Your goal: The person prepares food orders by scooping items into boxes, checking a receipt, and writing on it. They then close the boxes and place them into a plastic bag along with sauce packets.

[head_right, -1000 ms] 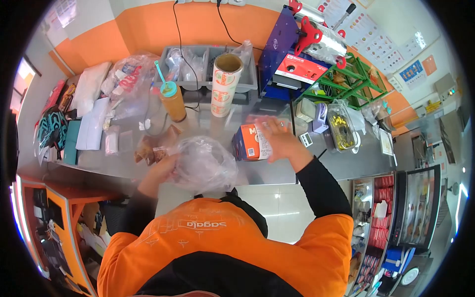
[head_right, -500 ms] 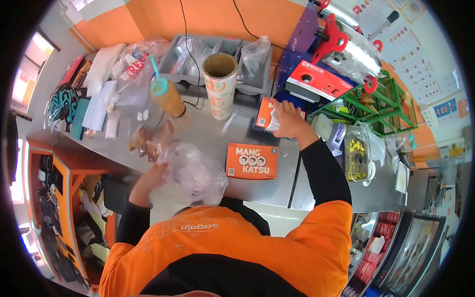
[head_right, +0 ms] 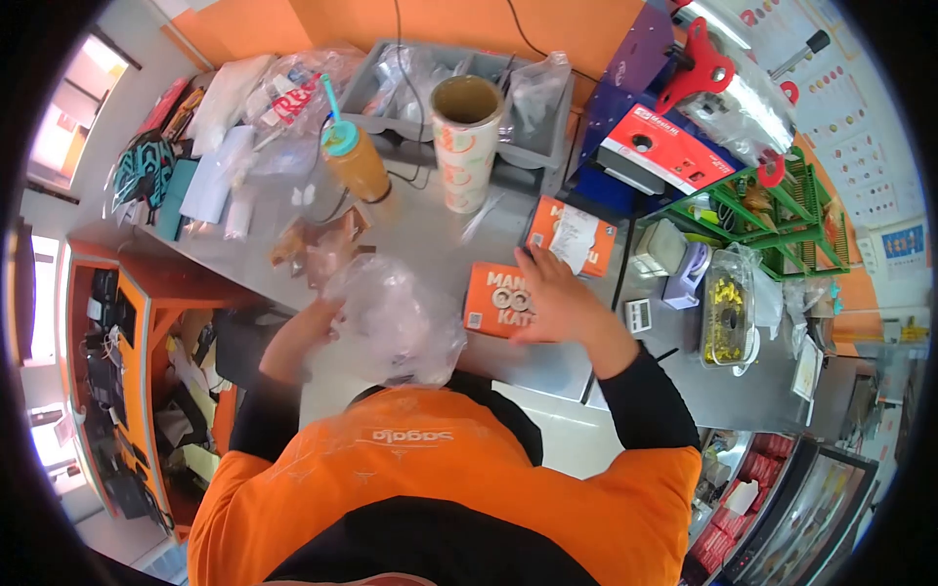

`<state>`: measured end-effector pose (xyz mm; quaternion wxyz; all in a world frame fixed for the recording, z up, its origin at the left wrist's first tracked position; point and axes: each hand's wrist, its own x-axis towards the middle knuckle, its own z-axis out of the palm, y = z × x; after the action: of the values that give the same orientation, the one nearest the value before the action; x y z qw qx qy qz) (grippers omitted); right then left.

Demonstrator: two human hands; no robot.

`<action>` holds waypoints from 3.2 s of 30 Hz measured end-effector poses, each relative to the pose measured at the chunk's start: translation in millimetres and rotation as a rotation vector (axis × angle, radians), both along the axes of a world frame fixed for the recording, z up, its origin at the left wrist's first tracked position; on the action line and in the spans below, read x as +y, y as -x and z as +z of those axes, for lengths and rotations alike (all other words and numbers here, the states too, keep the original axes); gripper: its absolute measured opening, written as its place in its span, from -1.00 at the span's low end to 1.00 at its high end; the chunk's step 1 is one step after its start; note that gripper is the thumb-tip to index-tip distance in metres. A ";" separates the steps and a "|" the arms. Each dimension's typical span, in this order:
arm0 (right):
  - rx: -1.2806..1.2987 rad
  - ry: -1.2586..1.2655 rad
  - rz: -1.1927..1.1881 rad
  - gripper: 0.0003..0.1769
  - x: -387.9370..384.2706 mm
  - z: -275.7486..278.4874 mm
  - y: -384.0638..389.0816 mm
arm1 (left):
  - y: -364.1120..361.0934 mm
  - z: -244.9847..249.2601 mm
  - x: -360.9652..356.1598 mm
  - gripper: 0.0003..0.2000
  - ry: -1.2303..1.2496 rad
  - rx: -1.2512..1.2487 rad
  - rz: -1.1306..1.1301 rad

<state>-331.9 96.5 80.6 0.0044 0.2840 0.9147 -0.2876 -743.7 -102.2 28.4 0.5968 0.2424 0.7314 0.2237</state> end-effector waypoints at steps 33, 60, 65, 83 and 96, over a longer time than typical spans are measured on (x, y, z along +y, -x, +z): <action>-0.340 0.076 -0.227 -0.06 -127.2 -70.4 188.4 | 7.9 37.0 9.9 -0.37 -0.370 0.183 -0.341; 0.328 -0.320 -0.044 -0.72 -95.4 108.9 87.7 | 6.3 167.7 -8.3 -0.81 -0.542 0.913 -0.278; 0.039 -0.234 -0.375 -0.17 -48.9 -24.1 27.1 | 3.8 155.3 -17.5 -0.82 -0.387 0.663 -0.325; 0.325 -0.321 -0.327 0.22 -63.3 164.0 76.5 | -7.6 106.1 -39.6 -0.62 -0.638 -0.567 0.107; -0.136 0.583 0.131 0.19 -52.4 35.0 167.0 | 4.3 56.3 -41.8 -0.65 -0.676 -0.249 0.268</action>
<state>-498.9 44.0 115.6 0.1655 0.2297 0.8075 -0.5175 -748.0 -144.0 84.8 0.5330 0.2985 0.5636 0.5559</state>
